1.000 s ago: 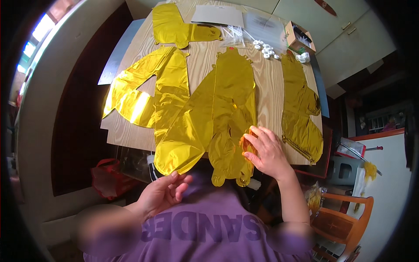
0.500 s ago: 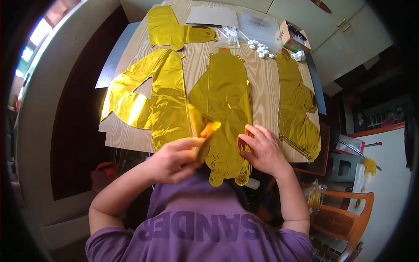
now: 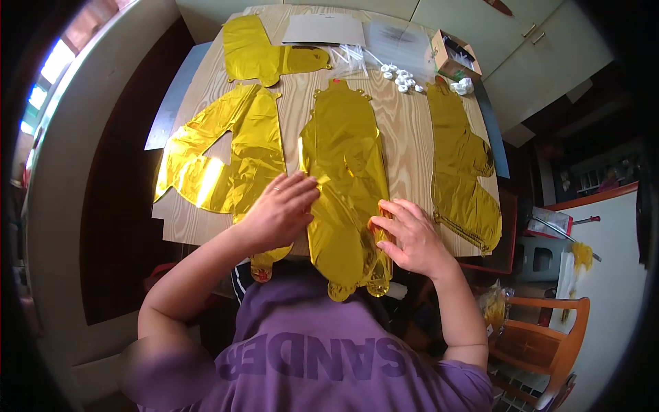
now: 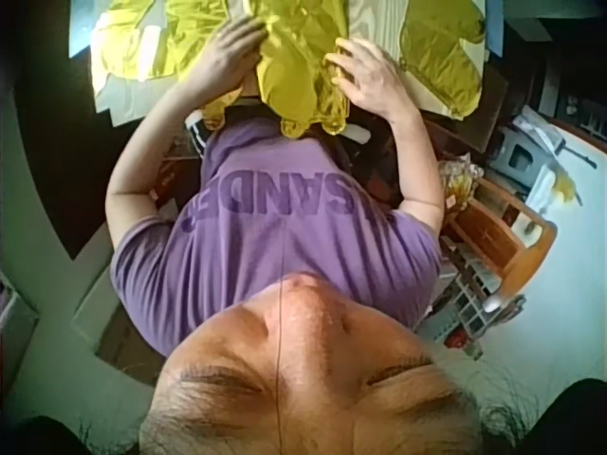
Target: Folding gold-colored foil balloons and placing them into cardboard packaging inserts.
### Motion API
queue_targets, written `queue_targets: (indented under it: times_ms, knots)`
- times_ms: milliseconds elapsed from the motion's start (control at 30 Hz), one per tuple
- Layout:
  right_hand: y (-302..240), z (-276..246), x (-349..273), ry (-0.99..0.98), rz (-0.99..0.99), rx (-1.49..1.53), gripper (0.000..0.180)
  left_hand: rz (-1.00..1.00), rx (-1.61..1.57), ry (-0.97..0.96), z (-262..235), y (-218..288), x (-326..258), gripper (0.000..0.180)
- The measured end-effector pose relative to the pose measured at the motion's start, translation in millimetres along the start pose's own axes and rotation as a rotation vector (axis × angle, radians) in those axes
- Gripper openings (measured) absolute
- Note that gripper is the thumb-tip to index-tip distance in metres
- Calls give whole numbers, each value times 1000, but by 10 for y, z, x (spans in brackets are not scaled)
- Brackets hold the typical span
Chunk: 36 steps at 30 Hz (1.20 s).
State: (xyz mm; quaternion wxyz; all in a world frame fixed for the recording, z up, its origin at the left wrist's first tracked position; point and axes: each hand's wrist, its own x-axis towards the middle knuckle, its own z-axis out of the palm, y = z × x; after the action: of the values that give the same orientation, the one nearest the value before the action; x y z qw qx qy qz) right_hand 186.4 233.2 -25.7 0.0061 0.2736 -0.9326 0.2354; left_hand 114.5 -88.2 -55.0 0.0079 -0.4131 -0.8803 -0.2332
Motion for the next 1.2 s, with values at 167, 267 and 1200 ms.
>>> queue_targets:
  times_ms: [167, 267, 1200]
  knots:
    - [70, -11, 44, 15, 10, 44, 37, 88, 136, -75, 201, 109, 239, 61]
    - [130, 9, 48, 37, 10, 55, 37, 127, 146, -60, 232, 144, 330, 64]
    - [-848, 654, 323, 78, -42, -123, 47, 44, -15, 95, 91, -44, 292, 61]
